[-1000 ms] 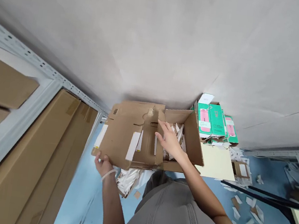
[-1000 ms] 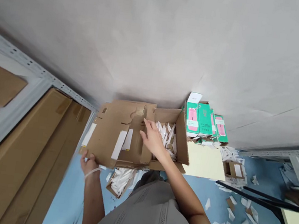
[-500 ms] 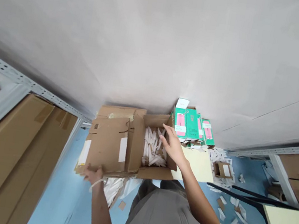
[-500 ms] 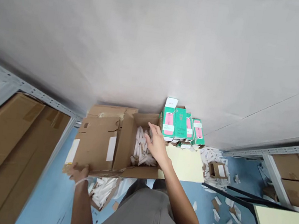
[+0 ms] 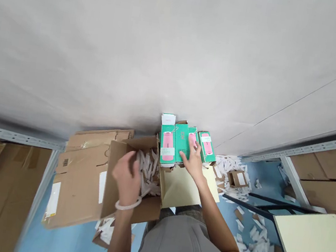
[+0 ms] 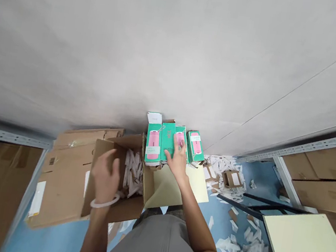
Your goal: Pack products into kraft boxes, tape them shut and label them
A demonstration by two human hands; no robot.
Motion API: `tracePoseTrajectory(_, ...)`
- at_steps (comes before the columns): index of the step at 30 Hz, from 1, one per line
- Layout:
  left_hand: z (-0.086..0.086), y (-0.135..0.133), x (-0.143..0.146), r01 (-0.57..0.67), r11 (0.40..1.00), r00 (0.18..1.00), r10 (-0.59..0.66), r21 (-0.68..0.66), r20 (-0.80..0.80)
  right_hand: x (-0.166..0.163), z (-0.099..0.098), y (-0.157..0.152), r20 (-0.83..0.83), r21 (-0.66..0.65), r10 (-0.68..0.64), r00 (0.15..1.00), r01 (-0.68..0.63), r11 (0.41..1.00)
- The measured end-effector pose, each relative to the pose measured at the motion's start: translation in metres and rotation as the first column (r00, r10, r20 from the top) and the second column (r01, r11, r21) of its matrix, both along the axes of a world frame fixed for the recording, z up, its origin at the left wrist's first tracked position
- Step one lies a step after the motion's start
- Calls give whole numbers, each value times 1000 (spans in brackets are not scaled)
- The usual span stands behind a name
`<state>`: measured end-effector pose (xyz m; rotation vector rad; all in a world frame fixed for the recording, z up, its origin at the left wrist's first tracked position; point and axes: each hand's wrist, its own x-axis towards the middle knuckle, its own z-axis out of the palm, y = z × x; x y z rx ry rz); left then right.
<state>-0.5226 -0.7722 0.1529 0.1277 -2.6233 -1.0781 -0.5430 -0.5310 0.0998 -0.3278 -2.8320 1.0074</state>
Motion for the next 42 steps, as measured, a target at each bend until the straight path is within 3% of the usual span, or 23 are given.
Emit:
tracePoseTrajectory(2, 3, 50, -8, 285, 958, 959, -285, 24, 3, 0, -3, -6, 43, 31, 37, 998, -38, 999)
tracePoseTrajectory(4, -4, 90, -11, 505, 861, 857, -508, 57, 92, 2, -3, -11, 103, 74, 60, 993, -68, 995)
tracePoseTrajectory(6, -18, 115, -11, 570, 815, 791, -579, 106, 197, 4, 0, -13, 161, 133, 64, 985, -86, 987)
tracePoseTrajectory(8, -33, 125, -12, 535, 836, 793, -546, 121, 271, 6, 3, -14, 216, 193, 44, 975, -87, 977)
tracePoseTrajectory(11, -46, 121, -16, 487, 864, 821, -502, 124, 273, 6, 8, -13, 289, 223, 9, 957, -77, 972)
tracePoseTrajectory(15, -49, 108, -21, 512, 842, 809, -540, 173, 232, -2, 9, -15, 346, 226, -44, 937, -37, 973)
tracePoseTrajectory(20, -39, 102, -10, 538, 806, 767, -589, 247, 255, -16, 6, -20, 337, 282, -208, 918, 113, 953)
tracePoseTrajectory(24, -23, 83, 14, 600, 718, 708, -682, 354, 184, -10, 11, -17, 228, 172, -260, 938, 224, 959)
tracePoseTrajectory(29, -11, 42, 40, 500, 683, 744, -654, 532, 139, 50, 37, -16, -24, -27, -301, 953, 301, 953)
tracePoseTrajectory(31, -11, 31, 47, 450, 609, 703, -693, 653, 161, 88, 50, -27, -60, -64, -319, 946, 315, 947)
tracePoseTrajectory(34, -13, 25, 62, 400, 451, 580, -799, 798, 161, 143, 64, -60, -106, -42, -305, 947, 302, 952)
tracePoseTrajectory(36, -17, 27, 76, 369, 403, 551, -820, 837, 152, 171, 68, -86, -96, -14, -323, 941, 323, 946)
tracePoseTrajectory(39, -27, 32, 99, 282, 477, 601, -764, 832, 234, 198, 68, -111, -23, 24, -329, 944, 329, 944)
tracePoseTrajectory(42, -36, 38, 118, 221, 553, 601, -726, 803, 335, 219, 71, -114, 56, 104, -305, 951, 299, 949)
